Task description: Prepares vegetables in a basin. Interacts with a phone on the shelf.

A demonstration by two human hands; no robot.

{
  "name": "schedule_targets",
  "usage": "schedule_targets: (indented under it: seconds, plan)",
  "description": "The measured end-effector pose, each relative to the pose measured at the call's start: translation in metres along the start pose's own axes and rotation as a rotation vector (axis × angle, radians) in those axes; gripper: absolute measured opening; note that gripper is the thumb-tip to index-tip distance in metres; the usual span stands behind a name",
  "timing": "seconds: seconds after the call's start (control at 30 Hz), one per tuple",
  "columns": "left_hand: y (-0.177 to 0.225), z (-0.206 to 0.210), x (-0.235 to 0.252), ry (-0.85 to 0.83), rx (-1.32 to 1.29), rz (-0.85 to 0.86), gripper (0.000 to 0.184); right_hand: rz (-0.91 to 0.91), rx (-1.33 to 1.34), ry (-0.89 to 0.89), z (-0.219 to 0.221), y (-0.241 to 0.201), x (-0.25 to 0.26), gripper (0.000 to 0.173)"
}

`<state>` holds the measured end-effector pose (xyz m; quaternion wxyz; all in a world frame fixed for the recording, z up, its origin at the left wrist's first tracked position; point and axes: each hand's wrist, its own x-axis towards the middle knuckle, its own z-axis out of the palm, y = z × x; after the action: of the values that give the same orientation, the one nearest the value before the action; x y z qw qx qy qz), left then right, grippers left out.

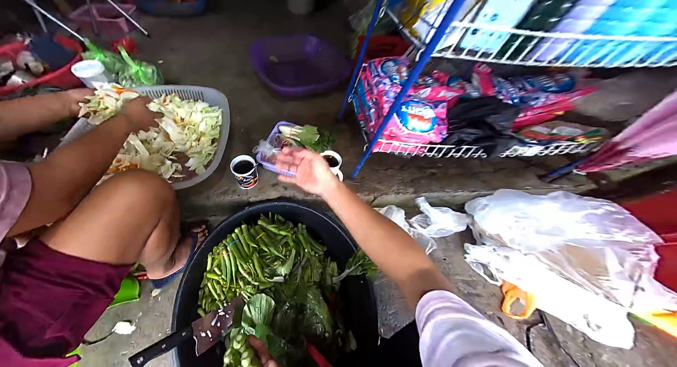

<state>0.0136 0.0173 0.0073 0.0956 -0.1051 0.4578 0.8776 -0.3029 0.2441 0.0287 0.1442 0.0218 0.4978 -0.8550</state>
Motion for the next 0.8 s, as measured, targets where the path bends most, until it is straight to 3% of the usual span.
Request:
schedule_targets:
  seconds: [0.07, 0.17, 0.27, 0.47, 0.63, 0.7, 0.8]
  plan:
    - [-0.001, 0.004, -0.007, 0.039, 0.139, -0.016, 0.032, 0.09, -0.191, -0.233, 0.023, 0.005, -0.05, 0.032]
    - [-0.001, 0.014, -0.011, 0.159, 0.448, -0.042, 0.036, 0.095, -0.782, -0.488, 0.067, -0.007, -0.129, 0.026]
    - [0.0, 0.016, -0.007, 0.188, 0.686, 0.006, 0.05, 0.079, -1.212, -0.623, 0.09, -0.021, -0.183, 0.034]
    - [0.002, 0.017, -0.018, 0.126, 0.952, -0.069, 0.05, -0.083, -1.28, -0.637, 0.074, 0.012, -0.237, 0.062]
    - [-0.006, 0.019, -0.024, 0.044, 1.137, 0.004, 0.049, -0.099, -1.544, -0.652, 0.101, 0.037, -0.269, 0.071]
    - [-0.01, 0.017, -0.023, 0.045, 1.185, 0.012, 0.053, -0.045, -1.693, -0.687, 0.113, 0.046, -0.27, 0.074]
    - [-0.005, 0.017, -0.025, 0.049, 1.111, -0.026, 0.077, 0.006, -1.738, -0.719, 0.117, 0.057, -0.261, 0.079]
